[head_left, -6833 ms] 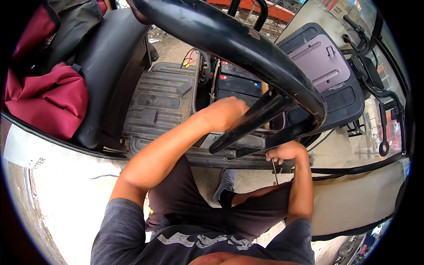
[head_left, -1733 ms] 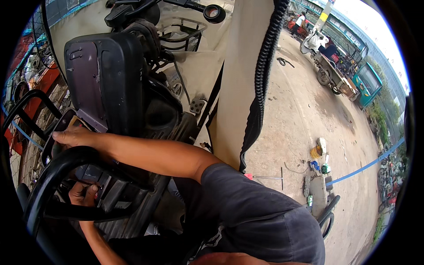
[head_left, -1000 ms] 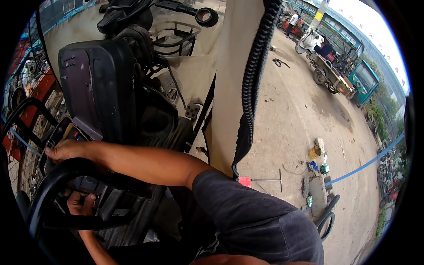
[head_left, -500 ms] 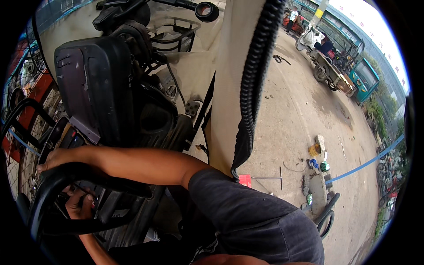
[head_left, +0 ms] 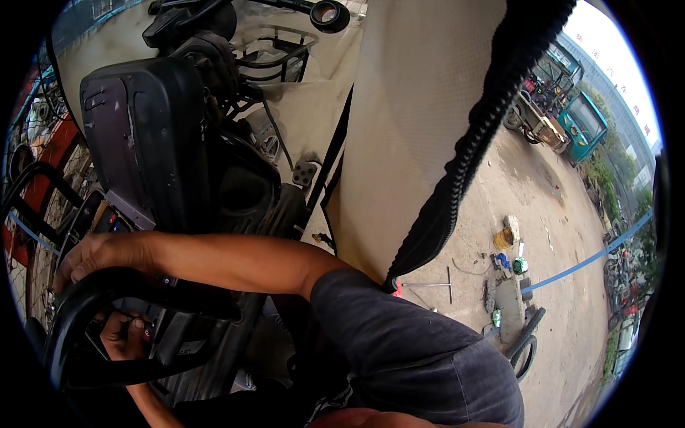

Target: The person sits in the driver's seat of a three-wheeled vehicle and uses a green-handled tool to tighten connections on a battery located between the seats. They then lift and reposition the battery within its compartment.

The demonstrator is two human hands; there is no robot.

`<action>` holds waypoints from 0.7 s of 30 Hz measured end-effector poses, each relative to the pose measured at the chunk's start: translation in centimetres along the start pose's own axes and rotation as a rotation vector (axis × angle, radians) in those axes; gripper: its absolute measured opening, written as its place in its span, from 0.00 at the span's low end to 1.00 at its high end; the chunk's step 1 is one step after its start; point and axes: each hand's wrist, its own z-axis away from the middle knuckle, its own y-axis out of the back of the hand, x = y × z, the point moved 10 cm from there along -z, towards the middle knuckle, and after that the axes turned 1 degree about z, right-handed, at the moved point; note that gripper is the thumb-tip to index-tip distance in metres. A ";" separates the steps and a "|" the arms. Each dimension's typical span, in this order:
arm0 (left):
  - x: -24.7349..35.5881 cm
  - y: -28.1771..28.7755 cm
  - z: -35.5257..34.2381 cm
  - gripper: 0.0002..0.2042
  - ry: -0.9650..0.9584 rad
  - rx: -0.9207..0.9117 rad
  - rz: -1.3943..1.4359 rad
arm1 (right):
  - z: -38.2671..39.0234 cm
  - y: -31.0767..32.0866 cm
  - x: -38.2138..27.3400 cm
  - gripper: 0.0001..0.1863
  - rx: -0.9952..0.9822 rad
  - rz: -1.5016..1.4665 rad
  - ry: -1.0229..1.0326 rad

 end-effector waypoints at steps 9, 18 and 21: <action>0.1 0.1 0.1 0.02 0.015 0.002 -0.039 | -0.1 1.2 0.8 0.23 0.109 0.096 -0.107; 0.7 -0.1 0.0 0.02 -0.039 -0.036 -0.074 | -0.3 2.0 4.7 0.26 0.167 -0.160 -0.334; 0.0 0.2 0.0 0.01 -0.037 -0.036 -0.047 | -1.4 1.4 4.8 0.21 0.083 -0.302 -0.208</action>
